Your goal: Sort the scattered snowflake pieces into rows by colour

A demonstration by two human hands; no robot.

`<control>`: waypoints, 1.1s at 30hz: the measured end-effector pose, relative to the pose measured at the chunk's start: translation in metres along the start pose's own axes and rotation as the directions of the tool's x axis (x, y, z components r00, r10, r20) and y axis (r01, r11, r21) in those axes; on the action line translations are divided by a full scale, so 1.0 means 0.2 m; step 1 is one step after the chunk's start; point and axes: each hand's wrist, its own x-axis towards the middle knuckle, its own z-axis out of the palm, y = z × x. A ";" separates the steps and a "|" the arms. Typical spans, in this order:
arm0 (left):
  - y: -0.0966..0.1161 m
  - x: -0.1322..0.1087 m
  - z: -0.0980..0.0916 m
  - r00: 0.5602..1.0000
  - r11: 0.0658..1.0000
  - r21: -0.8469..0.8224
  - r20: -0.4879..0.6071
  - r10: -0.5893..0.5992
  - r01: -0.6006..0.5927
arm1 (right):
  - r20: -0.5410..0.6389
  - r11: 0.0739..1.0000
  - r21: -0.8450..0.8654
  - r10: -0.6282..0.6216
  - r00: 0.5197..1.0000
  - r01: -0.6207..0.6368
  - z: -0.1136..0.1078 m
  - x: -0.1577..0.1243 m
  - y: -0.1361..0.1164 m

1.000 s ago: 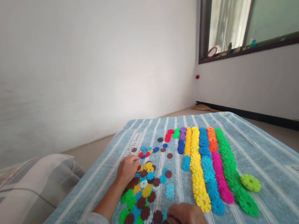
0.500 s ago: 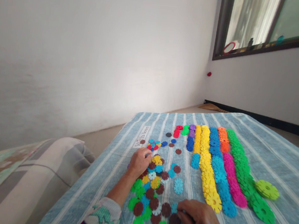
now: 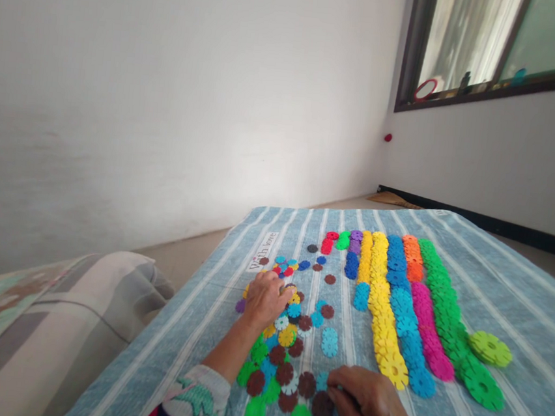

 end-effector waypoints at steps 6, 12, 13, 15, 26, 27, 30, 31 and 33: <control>0.02 0.01 -0.01 0.996 0.998 0.045 0.077 -0.047 0.044 | -0.017 1.000 -0.024 -0.001 1.000 0.001 -0.01 0.00 -0.01; 0.02 0.01 -0.01 0.996 0.996 -0.031 0.038 -0.083 0.084 | -0.015 1.000 -0.008 -0.002 1.000 0.002 -0.01 -0.01 -0.02; 0.03 0.01 -0.01 0.996 0.996 -0.047 0.028 -0.080 0.081 | -0.019 1.000 -0.012 -0.002 1.000 0.001 -0.01 -0.01 -0.01; 0.03 0.01 -0.01 0.998 0.993 -0.097 0.003 -0.069 0.069 | -0.026 1.000 -0.019 0.006 1.000 -0.006 -0.01 -0.01 -0.01; 0.00 0.01 0.01 0.993 0.856 -0.508 -0.002 -0.115 0.098 | -0.039 1.000 -0.018 0.001 0.999 -0.002 -0.01 0.00 -0.02; 0.00 0.01 0.01 0.994 0.844 -0.528 0.002 -0.111 0.095 | -0.040 1.000 -0.016 -0.003 0.999 0.002 -0.01 0.00 -0.02; 0.02 0.01 -0.01 0.994 0.830 -0.549 0.010 -0.107 0.095 | -0.050 1.000 -0.009 -0.012 0.999 0.011 -0.01 0.00 -0.02; 0.02 0.01 -0.01 0.994 0.830 -0.549 0.012 -0.110 0.099 | -0.056 1.000 -0.008 -0.012 0.998 0.012 0.00 0.00 -0.02; 0.02 0.01 -0.01 0.993 0.833 -0.543 0.015 -0.113 0.103 | -0.060 1.000 0.001 -0.010 0.998 0.010 0.00 -0.01 -0.01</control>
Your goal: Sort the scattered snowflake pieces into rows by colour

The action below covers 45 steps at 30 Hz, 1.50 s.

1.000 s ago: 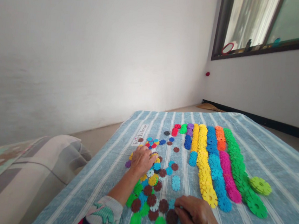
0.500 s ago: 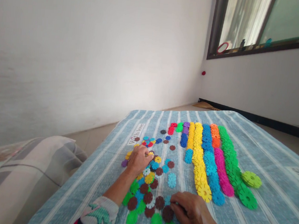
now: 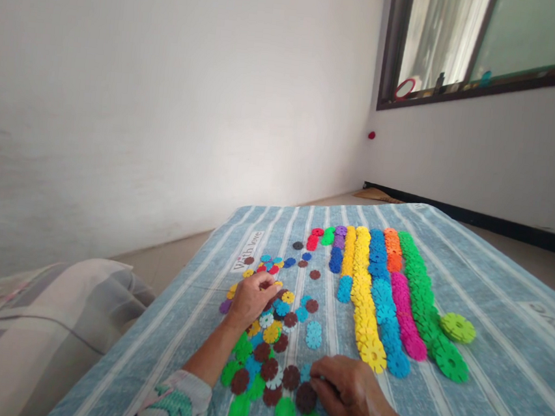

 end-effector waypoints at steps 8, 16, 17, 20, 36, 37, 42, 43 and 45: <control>-0.02 0.00 0.01 0.998 0.998 0.046 0.031 0.047 -0.049 | 0.010 0.999 -0.036 0.014 1.000 -0.014 0.00 0.01 0.01; -0.04 0.00 0.01 0.994 0.991 0.095 0.062 0.087 -0.093 | 0.008 1.000 0.004 0.010 1.000 -0.010 -0.01 0.02 -0.01; -0.04 0.00 0.01 0.994 0.990 0.098 0.060 0.091 -0.097 | 0.012 1.000 0.000 0.010 1.000 -0.010 -0.01 0.01 -0.01; -0.04 0.00 0.01 0.994 0.989 0.109 0.052 0.096 -0.101 | 0.026 1.000 -0.025 0.017 1.000 -0.017 -0.02 0.01 -0.01; -0.08 0.01 0.01 0.987 0.970 0.187 0.050 0.151 -0.158 | 0.023 0.999 -0.029 0.027 0.999 -0.026 -0.02 0.00 -0.03; -0.08 0.00 0.01 0.987 0.967 0.198 0.053 0.150 -0.158 | 0.022 1.000 -0.019 0.025 0.999 -0.024 -0.02 0.00 -0.03; -0.07 0.00 0.01 0.991 0.976 0.173 0.037 0.127 -0.131 | 0.037 0.999 -0.002 0.033 0.999 -0.033 -0.01 0.00 -0.02; -0.07 0.00 0.01 0.993 0.983 0.147 0.025 0.111 -0.114 | 0.040 0.999 -0.011 0.034 0.999 -0.034 -0.01 0.00 -0.01; -0.06 0.01 0.00 0.998 0.995 0.073 -0.003 0.065 -0.065 | 0.033 0.999 -0.033 0.029 0.999 -0.028 -0.01 -0.01 -0.01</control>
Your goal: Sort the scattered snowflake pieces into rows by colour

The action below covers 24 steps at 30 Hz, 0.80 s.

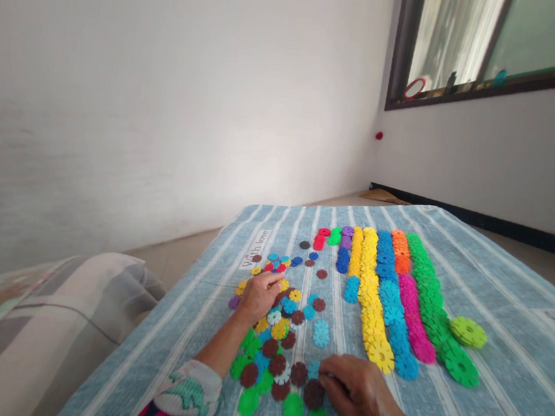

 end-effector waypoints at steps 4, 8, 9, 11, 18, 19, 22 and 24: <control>0.05 0.00 -0.02 0.992 0.975 -0.186 0.036 -0.120 0.125 | -0.072 1.000 -0.002 -0.022 0.997 0.022 0.00 -0.01 0.01; 0.16 -0.03 -0.03 0.974 0.927 -0.321 0.176 -0.144 0.195 | -0.217 0.999 0.042 0.012 0.976 -0.003 -0.02 -0.01 0.02; 0.20 -0.04 -0.03 0.970 0.921 -0.339 0.207 -0.127 0.193 | -0.258 0.998 0.058 0.027 0.966 -0.013 -0.02 0.00 0.03; 0.28 -0.07 -0.03 0.957 0.917 -0.355 0.278 -0.082 0.182 | -0.324 0.994 0.095 0.074 0.943 -0.046 -0.02 0.01 0.04; 0.54 -0.17 0.01 0.908 0.936 -0.333 0.418 0.038 0.114 | -0.427 0.958 0.222 0.265 0.865 -0.184 -0.03 0.06 0.07; 0.56 -0.18 0.02 0.901 0.928 -0.347 0.433 0.032 0.134 | -0.426 0.955 0.231 0.272 0.863 -0.187 -0.03 0.07 0.07; 0.58 -0.19 0.04 0.891 0.884 -0.419 0.454 0.004 0.209 | -0.411 0.953 0.252 0.263 0.873 -0.168 -0.04 0.07 0.06; 0.58 -0.19 0.05 0.884 0.843 -0.469 0.468 -0.018 0.265 | -0.402 0.946 0.282 0.267 0.876 -0.159 -0.06 0.08 0.04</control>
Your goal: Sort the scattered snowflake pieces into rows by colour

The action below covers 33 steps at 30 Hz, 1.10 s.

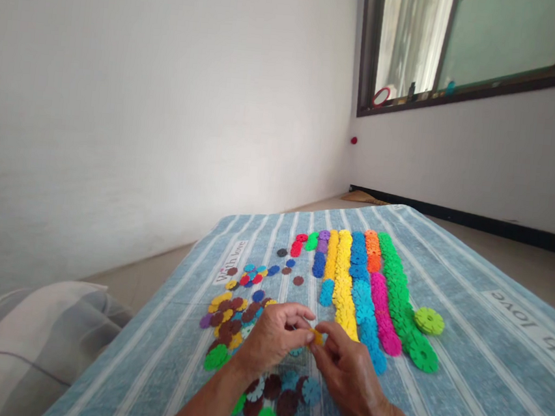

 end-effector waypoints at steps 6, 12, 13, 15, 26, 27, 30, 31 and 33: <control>0.00 0.02 -0.01 0.992 0.987 -0.122 0.078 -0.097 0.106 | 0.043 0.982 0.172 0.076 0.996 -0.082 0.00 0.02 -0.01; -0.05 0.19 -0.04 0.999 1.000 0.019 0.025 -0.022 0.021 | 0.037 0.981 0.176 0.080 0.996 -0.085 0.00 0.03 0.02; -0.06 0.23 -0.03 0.999 0.994 0.104 -0.020 0.026 -0.023 | 0.038 0.985 0.158 0.065 0.997 -0.070 0.00 0.02 0.02; -0.10 0.32 -0.01 0.986 0.942 0.312 -0.074 0.151 -0.121 | 0.057 0.993 0.116 0.030 0.998 -0.036 0.00 0.01 0.02; -0.15 0.50 0.10 0.922 0.602 0.712 0.178 0.343 -0.361 | 0.115 0.997 0.016 -0.075 0.990 0.074 0.01 -0.02 0.00; -0.16 0.50 0.10 0.926 0.609 0.710 0.172 0.336 -0.354 | 0.121 0.997 0.017 -0.077 0.990 0.076 0.01 -0.02 0.00; -0.17 0.53 0.10 0.938 0.626 0.708 0.161 0.307 -0.327 | 0.145 0.997 0.030 -0.077 0.986 0.074 0.00 -0.02 -0.01; -0.17 0.54 0.10 0.941 0.629 0.709 0.163 0.296 -0.320 | 0.152 0.997 0.032 -0.077 0.985 0.073 0.00 -0.02 -0.01; -0.18 0.56 0.10 0.945 0.630 0.711 0.166 0.282 -0.313 | 0.163 0.997 0.022 -0.076 0.984 0.073 0.00 -0.02 -0.01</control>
